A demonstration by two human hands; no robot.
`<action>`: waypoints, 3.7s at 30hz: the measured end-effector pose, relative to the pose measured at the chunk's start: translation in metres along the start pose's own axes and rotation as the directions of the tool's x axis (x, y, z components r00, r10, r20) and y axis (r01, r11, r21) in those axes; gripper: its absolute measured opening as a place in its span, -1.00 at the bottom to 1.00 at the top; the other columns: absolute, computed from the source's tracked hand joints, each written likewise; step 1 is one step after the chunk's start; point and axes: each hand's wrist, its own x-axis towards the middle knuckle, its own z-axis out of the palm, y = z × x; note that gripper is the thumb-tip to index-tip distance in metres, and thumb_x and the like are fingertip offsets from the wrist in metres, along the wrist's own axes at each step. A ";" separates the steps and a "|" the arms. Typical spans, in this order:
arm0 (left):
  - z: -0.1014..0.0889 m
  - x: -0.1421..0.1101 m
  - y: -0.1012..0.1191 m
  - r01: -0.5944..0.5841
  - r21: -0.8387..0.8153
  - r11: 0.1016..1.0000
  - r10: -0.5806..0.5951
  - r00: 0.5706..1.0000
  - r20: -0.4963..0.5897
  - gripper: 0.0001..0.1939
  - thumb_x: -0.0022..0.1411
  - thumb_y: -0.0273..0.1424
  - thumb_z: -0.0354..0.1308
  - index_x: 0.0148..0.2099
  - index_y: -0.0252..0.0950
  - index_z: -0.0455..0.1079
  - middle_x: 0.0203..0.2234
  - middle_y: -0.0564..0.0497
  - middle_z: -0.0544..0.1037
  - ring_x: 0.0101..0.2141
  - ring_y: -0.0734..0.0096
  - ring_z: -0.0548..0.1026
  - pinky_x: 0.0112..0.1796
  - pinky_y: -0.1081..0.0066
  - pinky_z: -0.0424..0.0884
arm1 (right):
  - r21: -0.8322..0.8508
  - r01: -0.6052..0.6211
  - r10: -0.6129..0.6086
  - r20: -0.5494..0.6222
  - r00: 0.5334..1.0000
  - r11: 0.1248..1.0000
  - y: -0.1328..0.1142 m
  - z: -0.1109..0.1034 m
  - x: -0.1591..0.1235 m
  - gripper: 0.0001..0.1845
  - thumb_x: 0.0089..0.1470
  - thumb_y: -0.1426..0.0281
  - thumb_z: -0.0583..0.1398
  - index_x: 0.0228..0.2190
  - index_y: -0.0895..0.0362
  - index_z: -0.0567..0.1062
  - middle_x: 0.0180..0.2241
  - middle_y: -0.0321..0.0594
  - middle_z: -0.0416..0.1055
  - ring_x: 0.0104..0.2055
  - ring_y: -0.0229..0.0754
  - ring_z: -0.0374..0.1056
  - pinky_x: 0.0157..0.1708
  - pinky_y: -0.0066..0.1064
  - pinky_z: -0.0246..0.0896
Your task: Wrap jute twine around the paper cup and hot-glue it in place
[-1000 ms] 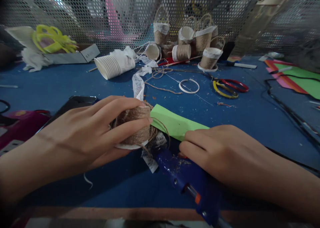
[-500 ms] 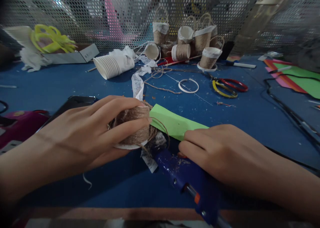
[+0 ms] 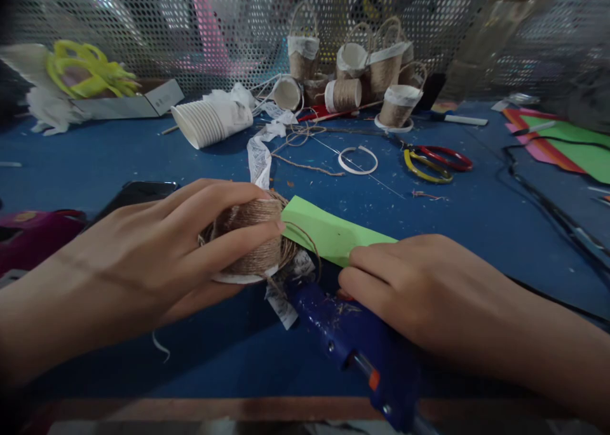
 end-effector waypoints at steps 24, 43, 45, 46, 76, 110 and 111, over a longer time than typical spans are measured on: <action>0.000 0.000 -0.001 -0.003 0.033 0.999 0.003 1.000 0.027 -0.62 0.32 -0.51 -0.04 0.14 -0.27 0.32 0.06 -0.26 0.43 -0.04 -0.06 0.53 -0.45 0.24 0.57 | 0.012 -0.027 0.027 0.043 0.999 1.000 0.000 0.006 -0.007 -0.54 0.44 0.47 -0.16 -0.31 0.02 0.45 -0.45 -0.33 0.44 -0.54 -0.15 0.33 -0.55 -0.32 0.12; 0.002 0.001 -0.001 -0.016 0.030 0.999 0.015 0.999 0.033 -0.58 0.28 -0.47 0.05 0.18 -0.30 0.29 0.09 -0.32 0.40 0.00 -0.14 0.49 -0.38 0.15 0.61 | -0.005 -0.038 0.038 0.056 0.998 0.999 -0.001 0.004 -0.008 -0.52 0.45 0.45 -0.18 -0.30 0.01 0.47 -0.45 -0.30 0.45 -0.53 -0.12 0.34 -0.55 -0.27 0.12; 0.002 0.001 -0.001 -0.013 0.025 1.000 0.012 0.999 0.030 -0.58 0.28 -0.45 0.05 0.18 -0.30 0.29 0.10 -0.32 0.40 0.01 -0.14 0.49 -0.36 0.13 0.61 | -0.004 -0.039 0.039 0.052 0.998 0.999 -0.002 0.004 -0.009 -0.51 0.45 0.44 -0.19 -0.32 0.00 0.45 -0.45 -0.31 0.44 -0.54 -0.12 0.34 -0.56 -0.27 0.10; 0.002 0.000 -0.001 -0.010 0.024 1.000 0.009 0.999 0.033 -0.58 0.27 -0.45 0.05 0.18 -0.30 0.29 0.11 -0.32 0.40 0.02 -0.14 0.49 -0.35 0.13 0.62 | -0.001 -0.037 0.037 0.051 0.998 0.999 -0.002 0.004 -0.009 -0.51 0.46 0.43 -0.20 -0.32 0.00 0.45 -0.45 -0.32 0.44 -0.54 -0.13 0.34 -0.57 -0.27 0.10; 0.000 -0.001 -0.001 0.014 0.035 0.999 -0.017 0.997 0.076 -0.58 0.35 -0.39 0.05 0.23 -0.27 0.26 0.15 -0.29 0.37 0.04 -0.08 0.49 -0.29 0.19 0.64 | 0.009 -0.050 0.049 0.057 0.997 0.999 -0.002 0.007 -0.010 -0.61 0.43 0.45 -0.15 -0.28 -0.02 0.41 -0.44 -0.34 0.43 -0.53 -0.10 0.35 -0.56 -0.27 0.11; -0.004 0.002 -0.002 -0.001 -0.157 0.988 -0.003 1.000 -0.029 -0.37 0.50 0.05 -0.24 0.09 -0.33 0.43 0.05 -0.33 0.50 -0.07 -0.15 0.57 -0.44 0.07 0.60 | 0.047 -0.037 0.034 0.059 0.998 0.998 -0.003 0.000 -0.005 -0.66 0.26 0.64 -0.02 -0.38 0.03 0.41 -0.46 -0.32 0.43 -0.54 -0.16 0.36 -0.54 -0.35 0.16; -0.005 0.002 -0.002 -0.002 -0.169 0.986 -0.003 1.000 -0.027 -0.38 0.50 0.04 -0.24 0.08 -0.33 0.42 0.05 -0.33 0.49 -0.06 -0.15 0.57 -0.43 0.05 0.61 | 0.046 -0.032 0.030 0.043 0.999 0.998 -0.002 0.001 -0.006 -0.65 0.27 0.63 -0.03 -0.39 0.03 0.41 -0.47 -0.32 0.43 -0.55 -0.15 0.36 -0.56 -0.35 0.17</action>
